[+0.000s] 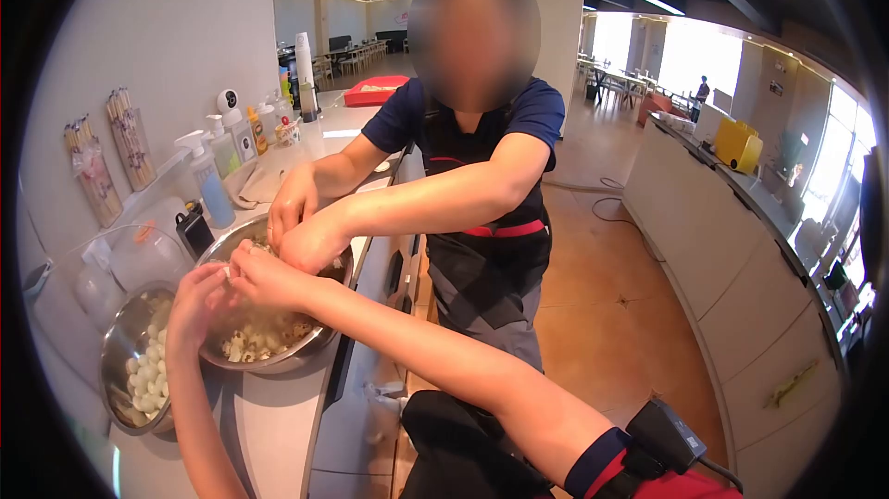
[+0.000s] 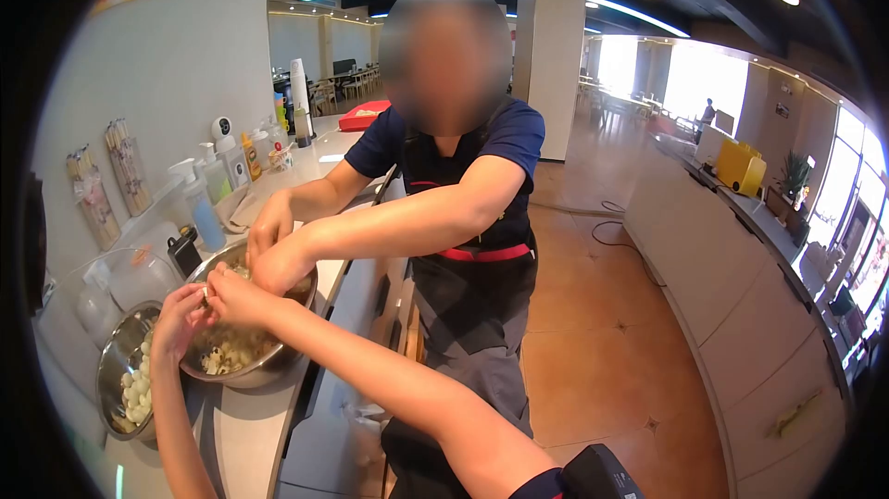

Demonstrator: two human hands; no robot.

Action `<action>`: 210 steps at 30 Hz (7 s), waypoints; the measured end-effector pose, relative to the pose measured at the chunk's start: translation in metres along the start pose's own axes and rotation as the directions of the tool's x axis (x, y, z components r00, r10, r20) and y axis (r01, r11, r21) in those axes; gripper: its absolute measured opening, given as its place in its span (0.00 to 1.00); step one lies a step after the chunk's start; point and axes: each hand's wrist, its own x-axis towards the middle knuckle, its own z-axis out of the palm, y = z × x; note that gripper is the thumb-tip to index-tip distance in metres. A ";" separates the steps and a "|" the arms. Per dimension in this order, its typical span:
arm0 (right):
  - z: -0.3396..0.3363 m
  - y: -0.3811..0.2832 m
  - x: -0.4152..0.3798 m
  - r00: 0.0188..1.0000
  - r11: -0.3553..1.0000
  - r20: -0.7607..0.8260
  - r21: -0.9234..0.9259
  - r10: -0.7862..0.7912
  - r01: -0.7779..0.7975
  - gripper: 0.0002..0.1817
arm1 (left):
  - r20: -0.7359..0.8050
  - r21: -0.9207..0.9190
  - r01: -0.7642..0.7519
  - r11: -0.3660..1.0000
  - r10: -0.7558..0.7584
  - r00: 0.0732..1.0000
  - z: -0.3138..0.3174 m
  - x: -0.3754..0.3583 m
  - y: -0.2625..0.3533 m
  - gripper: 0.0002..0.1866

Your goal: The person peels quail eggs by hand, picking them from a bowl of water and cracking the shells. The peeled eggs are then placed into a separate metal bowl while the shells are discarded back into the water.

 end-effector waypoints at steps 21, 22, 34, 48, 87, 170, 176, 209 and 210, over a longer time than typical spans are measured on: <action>0.007 -0.003 0.018 0.994 0.990 -0.044 -0.100 0.097 -0.101 0.07 | -0.038 -0.083 -0.043 0.996 0.039 0.998 -0.004 0.007 -0.010 0.08; 0.010 -0.001 0.024 0.994 0.981 -0.088 -0.174 0.070 -0.084 0.07 | -0.066 -0.134 -0.060 0.989 0.051 0.997 -0.003 0.007 -0.010 0.08; 0.014 -0.002 0.024 0.993 0.994 -0.119 -0.104 0.025 -0.037 0.08 | -0.098 -0.208 -0.109 0.972 0.090 0.991 -0.011 0.006 -0.010 0.06; 0.011 0.006 0.019 0.984 0.904 -0.071 -0.410 -0.165 0.122 0.15 | -0.099 -0.140 -0.062 0.988 0.048 0.994 -0.002 0.004 -0.003 0.07; 0.007 -0.006 0.019 0.986 0.963 -0.130 -0.260 -0.105 0.069 0.22 | -0.061 -0.111 -0.069 0.991 0.062 0.996 -0.003 0.002 -0.003 0.10; -0.001 -0.020 0.022 0.973 0.943 -0.136 -0.301 -0.187 0.140 0.07 | -0.037 -0.299 -0.059 0.953 0.050 0.998 -0.003 0.000 0.003 0.09; -0.003 -0.027 0.021 0.981 0.934 -0.081 -0.329 -0.174 0.138 0.07 | -0.051 -0.270 -0.050 0.962 0.038 0.998 -0.005 0.000 0.003 0.09; 0.000 -0.011 0.026 0.947 0.894 -0.246 -0.441 -0.207 0.081 0.09 | 0.013 -0.296 -0.040 0.954 0.045 0.999 -0.007 0.000 0.002 0.12; -0.002 -0.013 0.027 0.925 0.896 -0.261 -0.418 -0.275 0.148 0.12 | 0.012 -0.295 -0.040 0.955 0.045 0.999 -0.007 0.000 0.002 0.12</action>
